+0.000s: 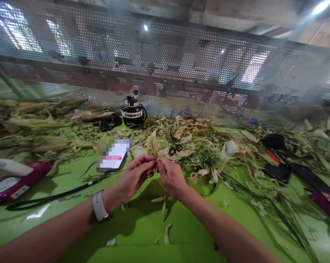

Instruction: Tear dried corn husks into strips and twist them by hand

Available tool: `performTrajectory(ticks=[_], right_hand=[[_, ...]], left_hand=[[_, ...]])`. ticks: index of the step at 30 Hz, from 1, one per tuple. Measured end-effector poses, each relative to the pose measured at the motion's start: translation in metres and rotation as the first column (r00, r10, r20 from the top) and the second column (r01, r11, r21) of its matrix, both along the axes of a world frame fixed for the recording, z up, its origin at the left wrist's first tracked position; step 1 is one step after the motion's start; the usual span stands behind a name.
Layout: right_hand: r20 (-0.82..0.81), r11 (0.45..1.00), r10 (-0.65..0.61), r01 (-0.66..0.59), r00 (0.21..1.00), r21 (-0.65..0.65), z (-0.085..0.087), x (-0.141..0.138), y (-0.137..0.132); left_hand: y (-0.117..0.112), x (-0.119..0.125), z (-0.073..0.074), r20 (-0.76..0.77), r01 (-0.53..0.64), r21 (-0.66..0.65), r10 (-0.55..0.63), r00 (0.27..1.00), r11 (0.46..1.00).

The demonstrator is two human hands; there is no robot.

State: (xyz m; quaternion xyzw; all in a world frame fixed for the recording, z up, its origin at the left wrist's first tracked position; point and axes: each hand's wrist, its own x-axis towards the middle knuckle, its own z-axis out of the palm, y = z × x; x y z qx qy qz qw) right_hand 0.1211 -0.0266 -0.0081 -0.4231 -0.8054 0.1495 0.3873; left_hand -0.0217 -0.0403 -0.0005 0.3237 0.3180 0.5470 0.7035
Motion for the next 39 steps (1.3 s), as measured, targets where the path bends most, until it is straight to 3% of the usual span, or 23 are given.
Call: performTrajectory(ticks=[5,12,19,23,28,31,33,36,39], right_hand=[[0.018,0.999,0.047,-0.047,0.999,0.014,0.004,0.002,0.002],[-0.102,0.997,0.044,-0.050,0.994,-0.052,0.002,-0.003,-0.001],[-0.183,0.990,0.000,-0.025,0.983,-0.139,0.001,-0.006,-0.004],[-0.254,0.979,0.001,-0.053,0.967,-0.198,0.003,-0.003,-0.002],[-0.261,0.968,0.002,-0.067,0.965,-0.240,0.002,-0.001,0.001],[-0.250,0.962,-0.014,-0.055,0.968,-0.266,0.002,-0.001,0.001],[-0.231,0.973,-0.030,-0.025,0.973,-0.231,0.005,0.000,0.000],[-0.191,0.997,-0.053,0.042,0.980,-0.062,0.010,0.006,-0.001],[-0.115,0.992,0.030,-0.015,0.993,0.121,0.015,0.012,0.001]], left_hand=[[0.003,-0.002,0.000,0.014,0.065,-0.069,-0.064,0.998,0.995],[0.000,0.002,0.001,-0.101,-0.034,0.096,0.044,0.994,0.995],[-0.001,0.002,0.000,-0.200,-0.011,0.194,0.051,0.978,0.981],[0.001,-0.001,0.003,-0.313,-0.008,0.328,0.117,0.943,0.945],[0.004,-0.003,0.000,-0.392,0.004,0.379,0.156,0.907,0.925],[0.006,-0.003,-0.001,-0.348,-0.018,0.317,0.134,0.928,0.948],[0.008,-0.003,0.001,-0.229,-0.037,0.171,0.076,0.970,0.985],[0.011,-0.004,0.004,-0.002,-0.027,-0.055,0.027,1.000,0.998],[0.013,-0.007,0.005,0.116,0.039,-0.142,-0.023,0.993,0.989]])
